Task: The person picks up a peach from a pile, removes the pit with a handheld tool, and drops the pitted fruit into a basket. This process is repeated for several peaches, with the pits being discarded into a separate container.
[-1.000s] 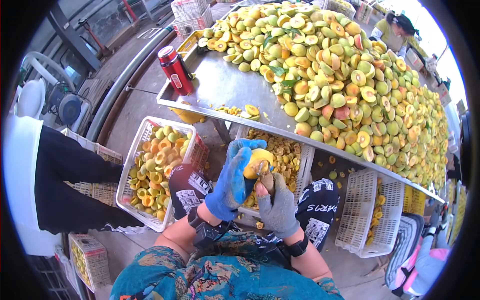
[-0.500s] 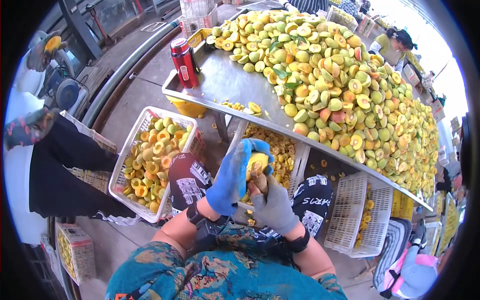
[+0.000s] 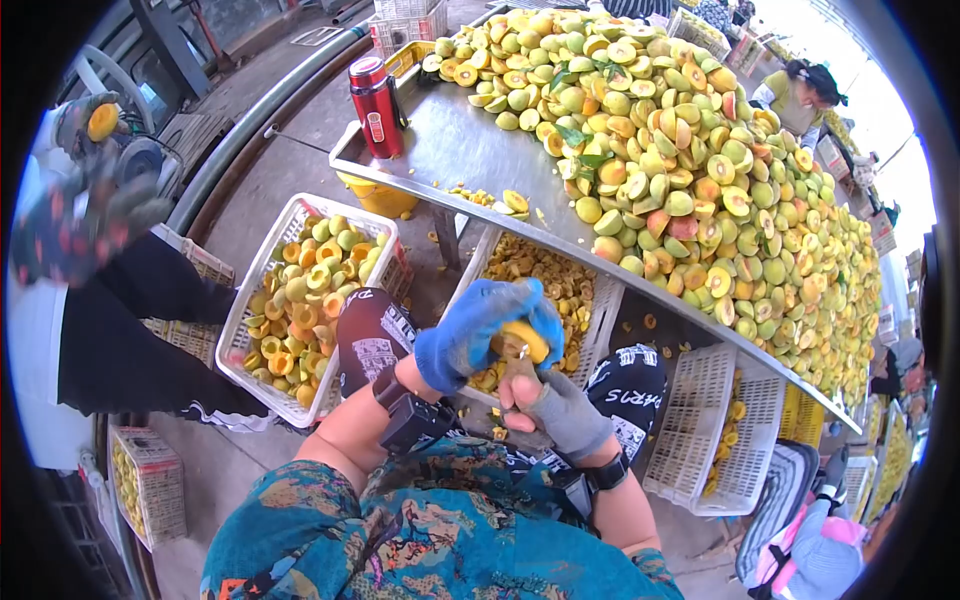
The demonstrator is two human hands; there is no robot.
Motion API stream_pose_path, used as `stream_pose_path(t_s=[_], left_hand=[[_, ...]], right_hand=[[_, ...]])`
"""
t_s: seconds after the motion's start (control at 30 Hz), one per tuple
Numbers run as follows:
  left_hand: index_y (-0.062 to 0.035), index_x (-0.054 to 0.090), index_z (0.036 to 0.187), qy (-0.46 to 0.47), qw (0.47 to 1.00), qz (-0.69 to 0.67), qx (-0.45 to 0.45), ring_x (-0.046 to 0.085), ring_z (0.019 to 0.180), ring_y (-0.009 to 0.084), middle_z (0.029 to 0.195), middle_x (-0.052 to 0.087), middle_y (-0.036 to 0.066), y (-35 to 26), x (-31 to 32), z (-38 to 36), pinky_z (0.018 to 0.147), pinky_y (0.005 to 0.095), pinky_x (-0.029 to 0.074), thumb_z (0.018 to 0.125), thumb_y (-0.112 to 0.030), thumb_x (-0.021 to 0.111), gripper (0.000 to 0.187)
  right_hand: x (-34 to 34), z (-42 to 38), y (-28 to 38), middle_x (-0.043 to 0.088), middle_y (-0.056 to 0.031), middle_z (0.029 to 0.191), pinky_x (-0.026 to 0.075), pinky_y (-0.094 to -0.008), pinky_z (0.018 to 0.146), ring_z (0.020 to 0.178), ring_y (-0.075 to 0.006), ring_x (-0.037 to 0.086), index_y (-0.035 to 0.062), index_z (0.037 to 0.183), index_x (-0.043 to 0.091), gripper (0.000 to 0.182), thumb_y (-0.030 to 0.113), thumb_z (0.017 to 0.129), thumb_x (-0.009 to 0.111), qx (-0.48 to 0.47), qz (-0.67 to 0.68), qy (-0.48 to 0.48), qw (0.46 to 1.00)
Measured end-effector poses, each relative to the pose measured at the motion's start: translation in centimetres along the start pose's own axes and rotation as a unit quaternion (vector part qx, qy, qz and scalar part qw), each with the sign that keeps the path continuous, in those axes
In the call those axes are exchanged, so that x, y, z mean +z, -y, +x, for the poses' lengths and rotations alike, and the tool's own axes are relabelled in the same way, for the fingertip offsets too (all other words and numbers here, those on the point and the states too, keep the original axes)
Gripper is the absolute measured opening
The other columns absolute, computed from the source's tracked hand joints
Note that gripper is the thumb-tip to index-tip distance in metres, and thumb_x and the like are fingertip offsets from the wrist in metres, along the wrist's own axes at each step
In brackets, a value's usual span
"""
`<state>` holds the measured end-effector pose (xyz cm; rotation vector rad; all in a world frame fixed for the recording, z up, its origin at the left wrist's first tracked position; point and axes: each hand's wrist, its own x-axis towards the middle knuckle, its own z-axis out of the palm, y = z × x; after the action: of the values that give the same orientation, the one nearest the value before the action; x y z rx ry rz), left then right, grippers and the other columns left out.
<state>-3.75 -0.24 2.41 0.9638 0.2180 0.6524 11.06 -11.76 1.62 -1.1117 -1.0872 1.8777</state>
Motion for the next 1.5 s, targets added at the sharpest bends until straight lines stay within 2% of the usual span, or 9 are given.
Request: stream_pose_path(t_s=[0.3,0.37,0.6,0.93,1.03,1.23,1.37,1.43,1.5], left_hand=[[-0.0027,0.054,0.117,-0.181,0.953,-0.238,-0.039,0.062,0.104,0.0312,0.108,0.061,0.014,5.5,-6.1,-0.5,0.093,0.0431,0.052,0.098,-0.028,0.056,0.032],[-0.0017,0.046,0.129,-0.128,0.798,0.568,0.155,0.057,0.112,0.0274,0.120,0.056,0.014,6.9,-8.2,-2.4,0.099,0.0374,0.047,0.089,-0.006,0.064,0.044],[-0.0011,0.042,0.131,-0.134,0.755,0.631,0.115,0.052,0.114,0.0308,0.121,0.047,0.015,4.3,-5.3,-3.1,0.099,0.0346,0.044,0.075,0.011,0.063,0.061],[-0.0032,0.043,0.134,-0.128,0.748,0.638,0.129,0.049,0.110,0.0310,0.116,0.046,0.014,6.1,-5.8,-3.1,0.097,0.0325,0.041,0.077,0.007,0.060,0.061],[-0.0061,0.040,0.139,-0.205,0.897,0.392,0.008,0.048,0.102,0.0277,0.114,0.044,0.013,6.9,-5.8,-2.5,0.091,0.0319,0.043,0.088,0.000,0.058,0.054],[-0.0062,0.047,0.099,-0.426,0.892,0.145,-0.044,0.046,0.076,0.0085,0.086,0.047,0.003,2.5,-0.5,-1.8,0.068,0.0289,0.045,0.100,-0.033,0.053,0.027],[-0.0060,0.052,0.104,-0.434,0.681,0.580,0.105,0.054,0.085,0.0194,0.093,0.054,0.011,-0.7,-7.2,-4.5,0.079,0.0354,0.049,0.096,-0.027,0.057,0.023],[-0.0066,0.056,0.115,-0.342,0.186,0.907,0.164,0.055,0.109,0.0295,0.112,0.058,0.015,-4.2,-9.4,-5.6,0.089,0.0371,0.046,0.092,-0.022,0.063,0.028],[-0.0067,0.058,0.114,-0.351,0.221,0.900,0.135,0.057,0.107,0.0318,0.110,0.059,0.016,-6.1,-10.7,-5.0,0.089,0.0395,0.046,0.091,-0.021,0.063,0.027]], right_hand=[[-1.1,1.2,-2.1,0.050,0.0030,0.070,0.038,-0.0201,0.051,0.057,-0.0066,0.047,0.0053,0.112,0.057,0.039,0.041,0.097,0.053,-0.030,0.220,-0.072,0.972],[-1.3,1.8,-2.1,0.053,0.0014,0.074,0.043,-0.0222,0.055,0.061,-0.0067,0.052,0.0033,0.114,0.057,0.033,0.031,0.096,0.057,-0.090,0.065,-0.288,0.951],[-1.5,3.4,-3.6,0.066,-0.0215,0.098,0.052,-0.0413,0.076,0.089,-0.0391,0.065,0.0025,0.113,0.059,0.035,0.019,0.084,0.070,-0.174,-0.321,-0.374,0.853],[-1.1,3.8,-4.2,0.066,-0.0178,0.099,0.053,-0.0411,0.075,0.089,-0.0362,0.065,0.0072,0.116,0.061,0.037,0.017,0.082,0.071,-0.202,-0.399,-0.408,0.796],[-1.4,4.5,-5.2,0.065,-0.0158,0.098,0.053,-0.0421,0.072,0.084,-0.0365,0.065,0.0097,0.118,0.059,0.036,0.019,0.084,0.068,-0.198,-0.435,-0.427,0.767],[-6.6,5.4,-8.9,0.063,-0.0143,0.100,0.052,-0.0453,0.069,0.085,-0.0355,0.065,0.0107,0.116,0.054,0.035,0.025,0.085,0.064,0.025,-0.541,-0.418,0.729],[-6.9,5.3,-8.9,0.061,-0.0160,0.097,0.052,-0.0471,0.071,0.086,-0.0367,0.064,0.0091,0.106,0.053,0.030,0.026,0.084,0.065,0.077,-0.556,-0.377,0.737],[-7.4,5.3,-9.0,0.062,-0.0174,0.096,0.052,-0.0475,0.071,0.086,-0.0374,0.064,0.0086,0.107,0.053,0.030,0.026,0.084,0.064,0.052,-0.538,-0.378,0.752],[-7.4,5.2,-8.3,0.064,-0.0174,0.103,0.052,-0.0466,0.074,0.090,-0.0379,0.064,0.0078,0.116,0.056,0.039,0.027,0.083,0.066,0.048,-0.509,-0.363,0.779]])
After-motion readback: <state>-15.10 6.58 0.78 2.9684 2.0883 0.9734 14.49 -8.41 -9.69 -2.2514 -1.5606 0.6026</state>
